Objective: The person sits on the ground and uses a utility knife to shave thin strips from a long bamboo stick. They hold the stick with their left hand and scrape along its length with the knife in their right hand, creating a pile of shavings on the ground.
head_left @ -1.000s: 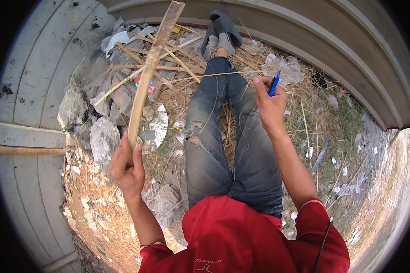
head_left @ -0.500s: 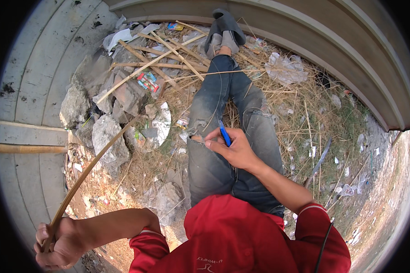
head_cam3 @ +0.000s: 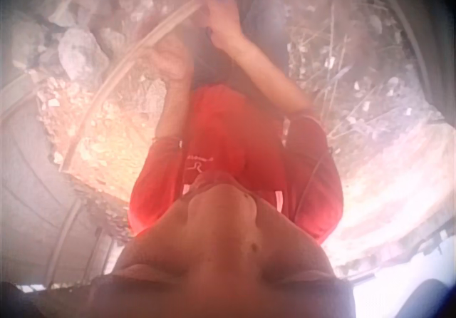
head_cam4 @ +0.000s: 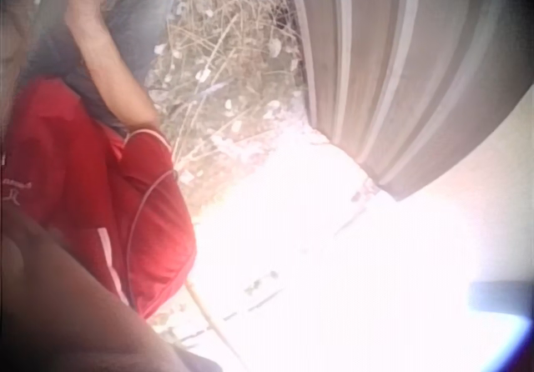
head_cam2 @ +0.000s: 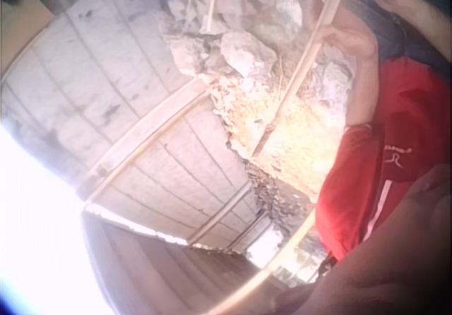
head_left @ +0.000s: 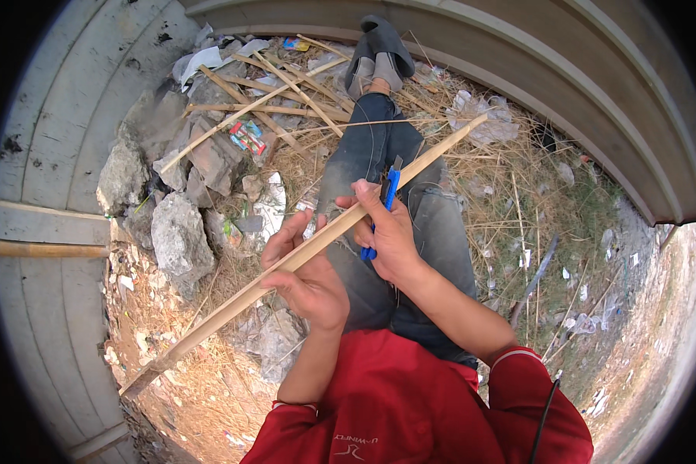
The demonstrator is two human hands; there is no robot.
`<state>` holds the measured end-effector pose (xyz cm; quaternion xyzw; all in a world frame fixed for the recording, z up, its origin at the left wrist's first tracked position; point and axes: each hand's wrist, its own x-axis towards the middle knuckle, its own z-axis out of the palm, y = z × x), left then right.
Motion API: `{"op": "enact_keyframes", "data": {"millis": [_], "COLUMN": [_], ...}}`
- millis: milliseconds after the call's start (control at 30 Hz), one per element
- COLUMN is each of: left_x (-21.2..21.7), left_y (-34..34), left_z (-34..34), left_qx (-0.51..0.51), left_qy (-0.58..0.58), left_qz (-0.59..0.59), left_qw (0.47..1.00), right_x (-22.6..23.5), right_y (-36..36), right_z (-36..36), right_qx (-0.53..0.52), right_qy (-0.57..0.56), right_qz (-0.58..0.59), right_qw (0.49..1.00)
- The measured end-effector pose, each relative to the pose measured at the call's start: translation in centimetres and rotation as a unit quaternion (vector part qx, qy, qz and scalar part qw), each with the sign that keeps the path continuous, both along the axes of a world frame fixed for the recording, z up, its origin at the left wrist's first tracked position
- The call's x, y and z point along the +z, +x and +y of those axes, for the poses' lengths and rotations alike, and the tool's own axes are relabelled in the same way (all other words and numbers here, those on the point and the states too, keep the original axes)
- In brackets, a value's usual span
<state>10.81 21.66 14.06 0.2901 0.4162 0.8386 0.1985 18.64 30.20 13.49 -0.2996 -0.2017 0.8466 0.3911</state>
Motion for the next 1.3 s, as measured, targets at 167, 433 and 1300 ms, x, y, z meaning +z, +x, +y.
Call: {"op": "enact_keyframes", "data": {"millis": [167, 433, 1300], "left_x": [-4.1, -3.8, -2.9], "left_y": [0.0, -7.0, -2.2], "left_z": [-3.2, -10.7, -10.8], "left_qx": [-0.235, -0.519, -0.358], "left_qy": [-0.204, -0.245, -0.43], "left_qz": [0.067, -0.238, -0.14], "left_qw": [0.948, 0.784, 0.817], "right_x": [-4.1, -8.0, -4.4], "right_y": [0.8, 3.4, 5.9], "right_z": [1.9, 6.2, 2.3], "right_qx": [-0.107, -0.086, 0.101], "right_qy": [-0.005, 0.136, 0.414], "right_qz": [-0.102, -0.169, -0.442], "right_qw": [0.989, 0.972, 0.789]}}
